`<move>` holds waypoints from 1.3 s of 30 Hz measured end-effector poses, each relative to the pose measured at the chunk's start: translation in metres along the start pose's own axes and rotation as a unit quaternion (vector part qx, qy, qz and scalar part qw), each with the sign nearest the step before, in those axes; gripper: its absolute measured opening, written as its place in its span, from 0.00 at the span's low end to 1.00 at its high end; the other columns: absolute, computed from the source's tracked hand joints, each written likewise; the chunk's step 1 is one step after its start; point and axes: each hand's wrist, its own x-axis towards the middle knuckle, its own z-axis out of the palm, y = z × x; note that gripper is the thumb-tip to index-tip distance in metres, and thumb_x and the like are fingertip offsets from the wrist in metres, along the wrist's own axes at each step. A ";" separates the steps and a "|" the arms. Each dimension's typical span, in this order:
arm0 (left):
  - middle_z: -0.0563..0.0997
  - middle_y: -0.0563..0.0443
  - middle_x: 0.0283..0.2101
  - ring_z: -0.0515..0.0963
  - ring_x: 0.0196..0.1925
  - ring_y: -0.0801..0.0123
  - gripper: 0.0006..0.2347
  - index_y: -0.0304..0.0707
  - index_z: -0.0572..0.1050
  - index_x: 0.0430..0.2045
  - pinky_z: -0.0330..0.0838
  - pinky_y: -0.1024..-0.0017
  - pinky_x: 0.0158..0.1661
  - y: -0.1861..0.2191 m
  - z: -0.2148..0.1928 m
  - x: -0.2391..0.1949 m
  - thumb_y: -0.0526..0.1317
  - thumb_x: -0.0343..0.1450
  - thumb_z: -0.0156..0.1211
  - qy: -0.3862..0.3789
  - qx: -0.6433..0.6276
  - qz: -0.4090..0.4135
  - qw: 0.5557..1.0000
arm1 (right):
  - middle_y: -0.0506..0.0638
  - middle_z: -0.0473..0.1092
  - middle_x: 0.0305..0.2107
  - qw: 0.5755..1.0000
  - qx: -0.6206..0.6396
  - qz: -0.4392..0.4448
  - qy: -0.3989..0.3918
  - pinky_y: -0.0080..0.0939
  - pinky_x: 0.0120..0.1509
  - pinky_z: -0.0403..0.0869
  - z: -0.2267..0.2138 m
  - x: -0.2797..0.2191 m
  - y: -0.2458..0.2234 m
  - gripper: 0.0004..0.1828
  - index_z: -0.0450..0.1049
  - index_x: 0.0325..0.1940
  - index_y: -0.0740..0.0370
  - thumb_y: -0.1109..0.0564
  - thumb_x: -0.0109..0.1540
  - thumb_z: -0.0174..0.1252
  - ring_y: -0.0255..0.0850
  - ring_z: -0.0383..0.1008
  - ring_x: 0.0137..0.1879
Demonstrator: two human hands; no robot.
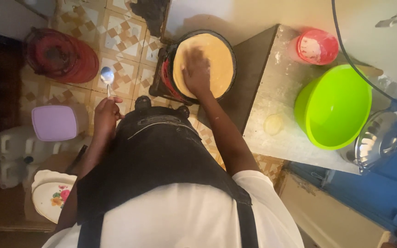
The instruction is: Cooking flatbread on a griddle and stacking the finished pieces in a container.
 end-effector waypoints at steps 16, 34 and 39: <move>0.59 0.59 0.18 0.62 0.22 0.76 0.11 0.42 0.70 0.29 0.65 0.75 0.30 0.000 0.001 0.006 0.44 0.71 0.39 -0.035 0.018 -0.009 0.999 | 0.44 0.41 0.66 0.983 -0.020 -0.183 0.011 0.58 0.70 0.45 -0.007 0.002 0.014 0.25 0.50 0.68 0.42 0.42 0.66 0.34 0.43 0.37 0.73; 0.59 0.56 0.18 0.67 0.19 0.76 0.10 0.36 0.71 0.31 0.72 0.79 0.29 -0.041 0.001 0.035 0.38 0.71 0.39 -0.028 -0.082 0.074 0.993 | 0.56 0.40 0.66 0.975 -0.053 0.205 0.065 0.66 0.68 0.43 0.016 -0.001 -0.012 0.34 0.46 0.69 0.49 0.39 0.61 0.43 0.53 0.35 0.72; 0.66 0.54 0.22 0.72 0.25 0.74 0.10 0.37 0.72 0.35 0.71 0.77 0.32 -0.007 0.019 0.012 0.40 0.70 0.43 -0.058 -0.087 0.082 0.991 | 0.54 0.40 0.66 0.991 -0.020 0.134 0.004 0.62 0.70 0.40 -0.008 0.003 -0.036 0.32 0.47 0.69 0.49 0.40 0.63 0.41 0.51 0.35 0.72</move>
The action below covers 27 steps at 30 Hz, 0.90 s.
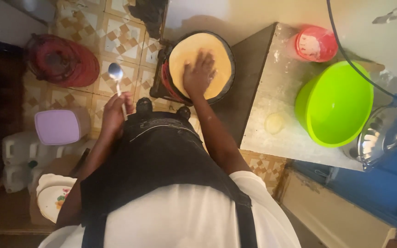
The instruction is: Cooking flatbread on a griddle and stacking the finished pieces in a container.
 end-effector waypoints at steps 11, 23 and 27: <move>0.66 0.40 0.49 0.63 0.58 0.54 0.16 0.34 0.71 0.46 0.49 0.63 0.60 -0.019 0.080 0.041 0.45 0.72 0.42 -0.220 0.119 0.233 0.940 | 0.66 0.67 0.46 0.900 0.380 -0.183 -0.106 0.56 0.63 0.61 -0.060 -0.099 -0.034 0.20 0.69 0.50 0.65 0.49 0.65 0.41 0.59 0.63 0.57; 0.34 0.32 0.64 0.31 0.66 0.45 0.32 0.30 0.41 0.61 0.33 0.54 0.62 -0.014 0.196 0.057 0.49 0.68 0.45 -0.239 0.624 0.170 0.725 | 0.53 0.67 0.20 0.972 0.183 0.148 0.022 0.46 0.26 0.55 -0.083 -0.088 0.080 0.24 0.75 0.33 0.60 0.49 0.60 0.33 0.41 0.62 0.24; 0.26 0.34 0.64 0.25 0.65 0.41 0.40 0.39 0.35 0.63 0.26 0.48 0.61 -0.028 0.210 0.083 0.57 0.66 0.52 -0.237 0.650 0.193 0.696 | 0.56 0.73 0.35 0.945 0.253 0.178 0.110 0.45 0.43 0.65 -0.086 -0.101 0.113 0.23 0.75 0.41 0.58 0.47 0.57 0.37 0.47 0.72 0.42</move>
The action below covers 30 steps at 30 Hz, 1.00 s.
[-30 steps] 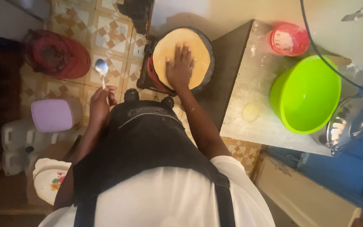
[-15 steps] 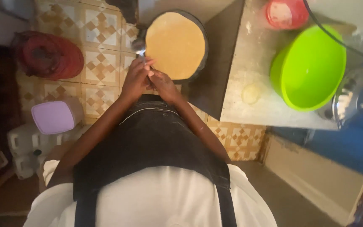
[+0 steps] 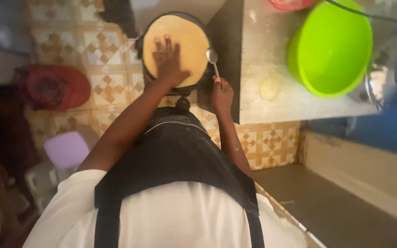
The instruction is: Cooking flatbread on a griddle and stacking the finished pieces in a container.
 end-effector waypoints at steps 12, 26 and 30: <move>0.29 0.33 0.63 0.28 0.65 0.45 0.31 0.36 0.40 0.63 0.34 0.49 0.61 -0.006 -0.026 0.003 0.49 0.69 0.45 -0.038 0.033 -0.054 0.997 | 0.52 0.73 0.24 0.997 0.029 0.073 -0.022 0.45 0.37 0.65 -0.019 0.029 -0.005 0.18 0.75 0.22 0.62 0.51 0.49 0.43 0.43 0.72 0.34; 0.64 0.44 0.58 0.63 0.61 0.60 0.21 0.39 0.64 0.52 0.50 0.64 0.62 -0.066 0.057 0.050 0.51 0.70 0.38 0.099 -0.814 0.115 0.561 | 0.64 0.67 0.15 0.953 -0.162 -0.148 -0.207 0.51 0.24 0.68 0.053 -0.024 -0.093 0.17 0.71 0.22 0.70 0.54 0.55 0.43 0.60 0.72 0.26; 0.64 0.42 0.58 0.65 0.60 0.55 0.24 0.41 0.63 0.53 0.54 0.58 0.62 -0.049 0.035 0.006 0.56 0.68 0.39 0.081 -0.884 0.055 0.457 | 0.59 0.69 0.16 0.931 -0.223 -0.123 -0.260 0.43 0.27 0.67 0.016 -0.046 -0.125 0.20 0.72 0.22 0.66 0.52 0.59 0.39 0.52 0.74 0.27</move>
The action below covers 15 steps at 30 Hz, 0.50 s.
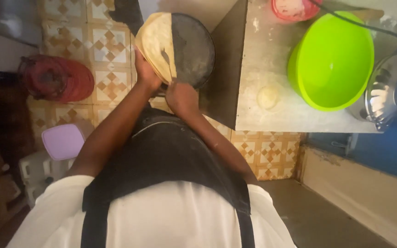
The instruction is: Cooking flatbread on a griddle and stacking the finished pieces in a container.
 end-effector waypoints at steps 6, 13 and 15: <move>0.66 0.42 0.57 0.69 0.57 0.60 0.26 0.40 0.61 0.54 0.57 0.62 0.61 -0.042 -0.050 0.038 0.60 0.70 0.37 -0.024 0.166 -0.057 0.984 | 0.67 0.69 0.22 0.996 0.062 0.046 0.038 0.63 0.37 0.69 0.020 0.003 0.053 0.22 0.72 0.26 0.70 0.48 0.56 0.42 0.64 0.72 0.35; 0.40 0.43 0.65 0.35 0.66 0.49 0.25 0.44 0.51 0.61 0.35 0.52 0.61 -0.027 0.061 0.016 0.49 0.70 0.45 -0.037 0.824 0.071 0.561 | 0.55 0.61 0.16 0.983 0.100 0.108 0.105 0.50 0.30 0.57 0.017 -0.016 0.118 0.21 0.57 0.16 0.62 0.51 0.60 0.32 0.46 0.61 0.24; 0.33 0.47 0.65 0.30 0.66 0.48 0.27 0.49 0.48 0.63 0.30 0.49 0.61 -0.028 0.064 0.020 0.53 0.71 0.45 -0.045 0.859 0.067 0.506 | 0.50 0.57 0.14 0.962 0.159 0.196 0.101 0.45 0.28 0.54 0.001 -0.031 0.119 0.20 0.53 0.15 0.59 0.49 0.59 0.34 0.39 0.56 0.23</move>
